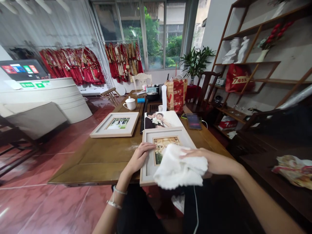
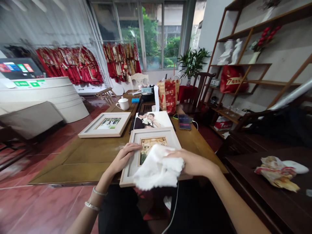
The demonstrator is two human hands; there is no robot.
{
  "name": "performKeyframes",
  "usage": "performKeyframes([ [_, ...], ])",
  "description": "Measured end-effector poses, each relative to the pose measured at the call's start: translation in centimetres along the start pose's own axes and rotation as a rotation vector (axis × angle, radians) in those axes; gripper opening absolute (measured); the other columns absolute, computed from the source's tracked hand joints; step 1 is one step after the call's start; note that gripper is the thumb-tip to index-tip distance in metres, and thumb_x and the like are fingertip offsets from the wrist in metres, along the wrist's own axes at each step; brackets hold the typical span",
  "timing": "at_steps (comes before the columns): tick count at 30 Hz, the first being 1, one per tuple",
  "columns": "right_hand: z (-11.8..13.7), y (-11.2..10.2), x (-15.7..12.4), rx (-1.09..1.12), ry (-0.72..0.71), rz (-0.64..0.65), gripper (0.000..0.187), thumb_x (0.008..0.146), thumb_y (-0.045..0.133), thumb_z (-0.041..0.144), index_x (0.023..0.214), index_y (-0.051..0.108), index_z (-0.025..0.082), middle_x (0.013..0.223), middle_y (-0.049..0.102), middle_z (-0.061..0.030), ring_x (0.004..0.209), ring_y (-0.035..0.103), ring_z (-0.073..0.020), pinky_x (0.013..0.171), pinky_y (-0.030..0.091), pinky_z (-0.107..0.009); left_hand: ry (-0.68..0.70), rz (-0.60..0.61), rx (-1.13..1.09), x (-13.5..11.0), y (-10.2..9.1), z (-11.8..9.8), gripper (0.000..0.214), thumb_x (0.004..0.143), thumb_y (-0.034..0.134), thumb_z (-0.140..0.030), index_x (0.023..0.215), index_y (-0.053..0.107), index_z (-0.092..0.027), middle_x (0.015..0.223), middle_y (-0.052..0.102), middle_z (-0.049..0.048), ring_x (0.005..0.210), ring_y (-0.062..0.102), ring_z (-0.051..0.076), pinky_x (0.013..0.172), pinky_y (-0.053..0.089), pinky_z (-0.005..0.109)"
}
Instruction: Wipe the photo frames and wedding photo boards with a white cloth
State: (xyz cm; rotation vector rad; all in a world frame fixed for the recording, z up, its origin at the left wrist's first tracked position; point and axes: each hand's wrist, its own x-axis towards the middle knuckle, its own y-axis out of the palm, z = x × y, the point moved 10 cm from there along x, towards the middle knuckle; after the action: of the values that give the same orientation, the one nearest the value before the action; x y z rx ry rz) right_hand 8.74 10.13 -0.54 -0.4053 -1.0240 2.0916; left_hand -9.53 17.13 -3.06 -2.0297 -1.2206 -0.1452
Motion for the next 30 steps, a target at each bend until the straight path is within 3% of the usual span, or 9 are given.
performKeyframes([
  [4, -5.3, -4.4, 0.3, -0.180, 0.264, -0.375, 0.041, 0.079, 0.053, 0.018, 0.118, 0.061, 0.028, 0.124, 0.060, -0.0054, 0.111, 0.055, -0.0289, 0.091, 0.043, -0.039, 0.008, -0.008, -0.003, 0.1, 0.0, 0.0, 0.035, 0.088, 0.038, -0.016, 0.110, 0.065, -0.020, 0.114, 0.064, 0.0081, 0.110, 0.050, 0.023, 0.100, 0.035, 0.045],
  [7, -6.1, -5.1, 2.8, -0.278, 0.356, -0.501, 0.042, 0.075, 0.050, 0.013, 0.114, 0.061, 0.024, 0.107, 0.068, -0.0073, 0.094, 0.062, -0.0276, 0.076, 0.047, -0.033, 0.012, -0.003, -0.005, 0.1, 0.0, 0.0, 0.035, 0.088, 0.038, -0.016, 0.110, 0.066, -0.020, 0.114, 0.064, 0.0080, 0.110, 0.051, 0.023, 0.099, 0.036, 0.045],
  [13, -1.8, -2.4, 10.0, -0.336, 0.238, -0.442, 0.036, 0.070, 0.050, 0.008, 0.100, 0.063, 0.022, 0.102, 0.066, -0.0057, 0.088, 0.061, -0.0215, 0.069, 0.043, -0.024, -0.003, -0.011, 0.014, 0.0, -0.1, 0.2, 0.034, 0.086, 0.040, -0.017, 0.107, 0.067, -0.020, 0.113, 0.064, 0.0078, 0.111, 0.050, 0.024, 0.100, 0.035, 0.043],
  [18, 1.3, -0.1, 12.6, -0.394, 0.161, -0.380, 0.025, 0.073, 0.049, 0.013, 0.092, 0.062, 0.022, 0.095, 0.066, -0.0055, 0.089, 0.059, -0.0214, 0.073, 0.042, -0.027, -0.131, -0.036, 0.049, -0.3, -0.2, 2.1, 0.029, 0.083, 0.044, -0.018, 0.100, 0.068, -0.016, 0.112, 0.064, 0.0104, 0.110, 0.052, 0.028, 0.099, 0.035, 0.045],
  [22, 0.6, -0.3, 11.3, -0.474, 0.182, -0.388, 0.028, 0.074, 0.050, 0.011, 0.098, 0.060, 0.020, 0.105, 0.063, -0.0104, 0.108, 0.051, -0.0257, 0.091, 0.036, -0.035, -0.093, -0.023, 0.065, -0.1, -0.1, 1.4, 0.029, 0.083, 0.044, -0.017, 0.097, 0.069, -0.017, 0.107, 0.066, 0.0087, 0.106, 0.053, 0.026, 0.098, 0.037, 0.042],
  [26, -2.7, -2.7, 7.9, -0.541, 0.298, -0.416, 0.028, 0.075, 0.050, 0.011, 0.099, 0.061, 0.018, 0.106, 0.063, -0.0139, 0.114, 0.047, -0.0295, 0.094, 0.034, -0.041, -0.006, 0.001, 0.022, 0.1, -0.1, 0.1, 0.034, 0.086, 0.040, -0.016, 0.107, 0.067, -0.020, 0.112, 0.065, 0.0076, 0.110, 0.051, 0.024, 0.100, 0.035, 0.043],
  [30, -5.3, -5.3, 5.1, -0.627, 0.405, -0.482, 0.033, 0.074, 0.050, 0.008, 0.104, 0.059, 0.016, 0.100, 0.067, -0.0144, 0.127, 0.035, -0.0325, 0.102, 0.024, -0.050, 0.017, -0.008, 0.000, 0.1, -0.1, -0.2, 0.035, 0.088, 0.039, -0.017, 0.109, 0.066, -0.021, 0.114, 0.064, 0.0079, 0.110, 0.051, 0.023, 0.100, 0.036, 0.044],
])
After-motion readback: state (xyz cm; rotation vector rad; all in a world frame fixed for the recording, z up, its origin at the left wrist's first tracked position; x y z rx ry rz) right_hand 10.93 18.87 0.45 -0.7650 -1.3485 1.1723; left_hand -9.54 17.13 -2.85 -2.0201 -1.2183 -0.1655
